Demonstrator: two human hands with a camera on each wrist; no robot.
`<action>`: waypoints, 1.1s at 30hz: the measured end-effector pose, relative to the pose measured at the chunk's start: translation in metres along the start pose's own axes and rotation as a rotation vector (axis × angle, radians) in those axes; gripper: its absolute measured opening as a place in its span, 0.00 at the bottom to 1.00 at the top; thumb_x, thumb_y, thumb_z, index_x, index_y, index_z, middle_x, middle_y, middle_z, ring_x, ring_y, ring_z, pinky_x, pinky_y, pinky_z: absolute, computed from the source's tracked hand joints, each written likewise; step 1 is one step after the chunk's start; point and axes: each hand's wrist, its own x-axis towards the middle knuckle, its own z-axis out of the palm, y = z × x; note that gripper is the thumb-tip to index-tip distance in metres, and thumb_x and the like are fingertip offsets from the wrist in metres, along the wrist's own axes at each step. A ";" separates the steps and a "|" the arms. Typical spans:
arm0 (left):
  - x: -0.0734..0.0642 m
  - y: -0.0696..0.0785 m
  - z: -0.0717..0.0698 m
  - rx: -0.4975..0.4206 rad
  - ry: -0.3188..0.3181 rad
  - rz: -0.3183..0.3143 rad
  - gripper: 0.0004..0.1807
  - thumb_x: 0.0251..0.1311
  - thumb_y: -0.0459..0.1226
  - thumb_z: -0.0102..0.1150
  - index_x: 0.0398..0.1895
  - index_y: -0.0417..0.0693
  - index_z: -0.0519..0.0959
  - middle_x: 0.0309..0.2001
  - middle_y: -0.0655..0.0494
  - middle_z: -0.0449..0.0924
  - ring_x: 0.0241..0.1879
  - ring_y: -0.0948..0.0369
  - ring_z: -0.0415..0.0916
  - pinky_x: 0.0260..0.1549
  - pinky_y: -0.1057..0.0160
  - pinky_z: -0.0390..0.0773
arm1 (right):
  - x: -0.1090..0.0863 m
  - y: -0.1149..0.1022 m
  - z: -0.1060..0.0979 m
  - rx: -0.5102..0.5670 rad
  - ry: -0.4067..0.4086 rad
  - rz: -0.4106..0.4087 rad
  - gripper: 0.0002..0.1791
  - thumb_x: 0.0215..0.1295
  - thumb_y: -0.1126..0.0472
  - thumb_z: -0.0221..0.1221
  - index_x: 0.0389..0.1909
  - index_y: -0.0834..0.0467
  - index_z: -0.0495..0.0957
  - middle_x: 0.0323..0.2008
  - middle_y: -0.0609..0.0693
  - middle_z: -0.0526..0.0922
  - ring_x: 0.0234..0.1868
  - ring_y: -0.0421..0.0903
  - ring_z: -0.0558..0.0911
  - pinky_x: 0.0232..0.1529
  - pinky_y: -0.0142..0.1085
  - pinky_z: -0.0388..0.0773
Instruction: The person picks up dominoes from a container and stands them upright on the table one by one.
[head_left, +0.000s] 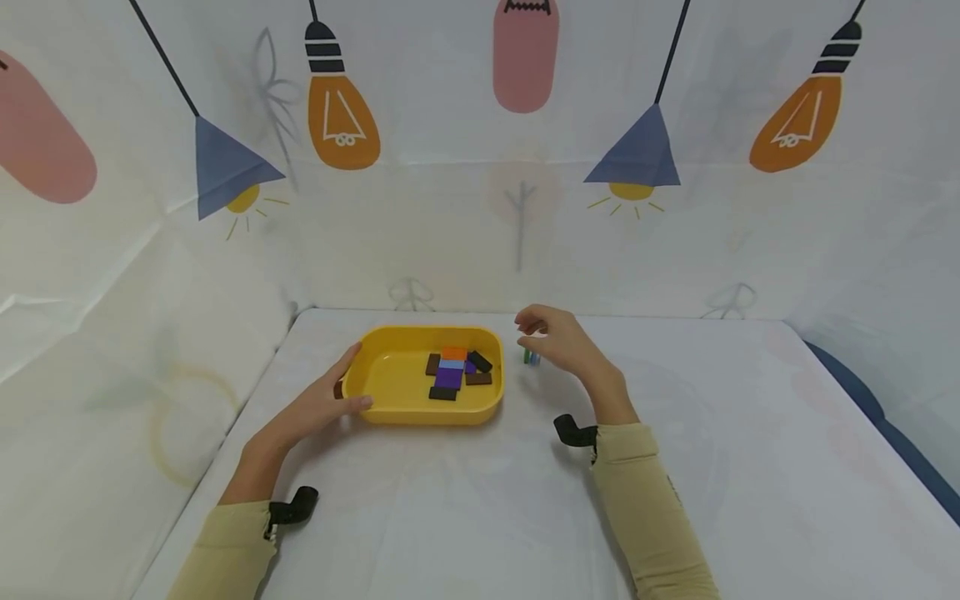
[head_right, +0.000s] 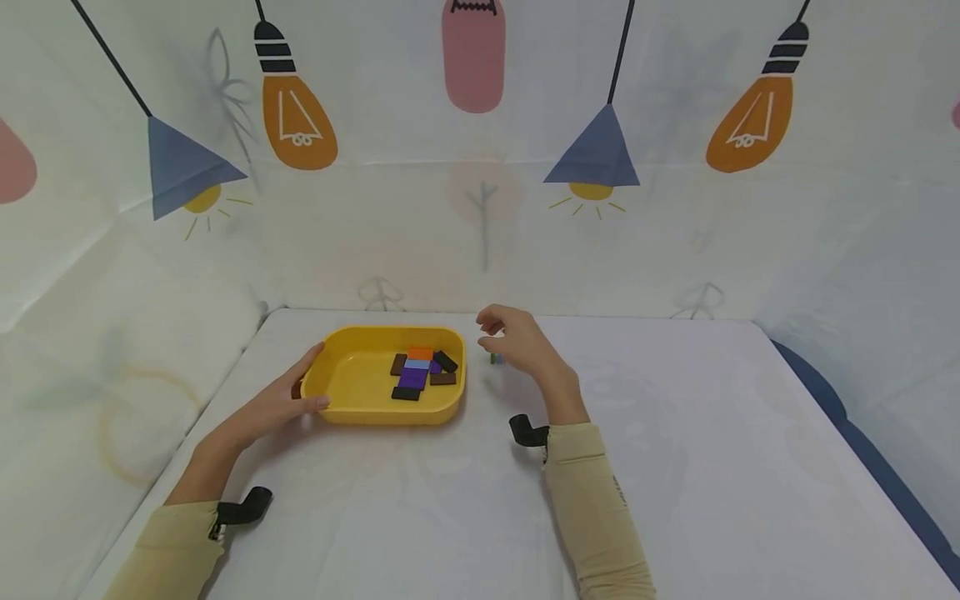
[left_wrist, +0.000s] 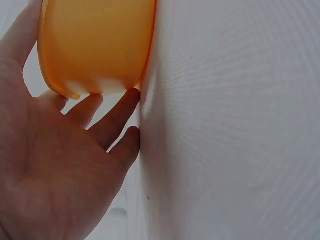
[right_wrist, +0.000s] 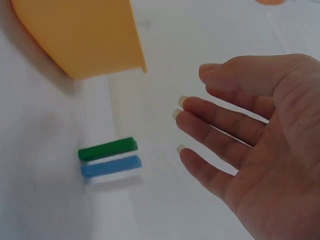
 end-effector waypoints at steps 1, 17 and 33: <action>0.000 0.001 0.000 -0.002 -0.002 0.001 0.54 0.62 0.53 0.62 0.79 0.74 0.33 0.82 0.51 0.37 0.79 0.43 0.40 0.70 0.29 0.48 | 0.000 -0.002 0.002 -0.010 -0.001 -0.008 0.16 0.65 0.61 0.63 0.53 0.57 0.78 0.51 0.57 0.83 0.51 0.51 0.80 0.63 0.50 0.74; 0.004 0.005 0.004 0.007 -0.019 0.006 0.55 0.63 0.54 0.61 0.80 0.69 0.32 0.82 0.48 0.36 0.79 0.42 0.41 0.70 0.29 0.48 | -0.003 -0.025 0.023 -0.067 -0.087 -0.100 0.17 0.66 0.64 0.61 0.55 0.61 0.79 0.50 0.57 0.84 0.50 0.51 0.80 0.60 0.52 0.77; 0.003 0.000 0.000 0.030 -0.007 -0.011 0.55 0.63 0.55 0.61 0.79 0.72 0.30 0.82 0.47 0.37 0.78 0.41 0.42 0.69 0.29 0.49 | 0.011 -0.039 0.066 -0.157 -0.278 -0.108 0.17 0.67 0.63 0.59 0.56 0.57 0.80 0.47 0.50 0.84 0.45 0.44 0.78 0.53 0.39 0.79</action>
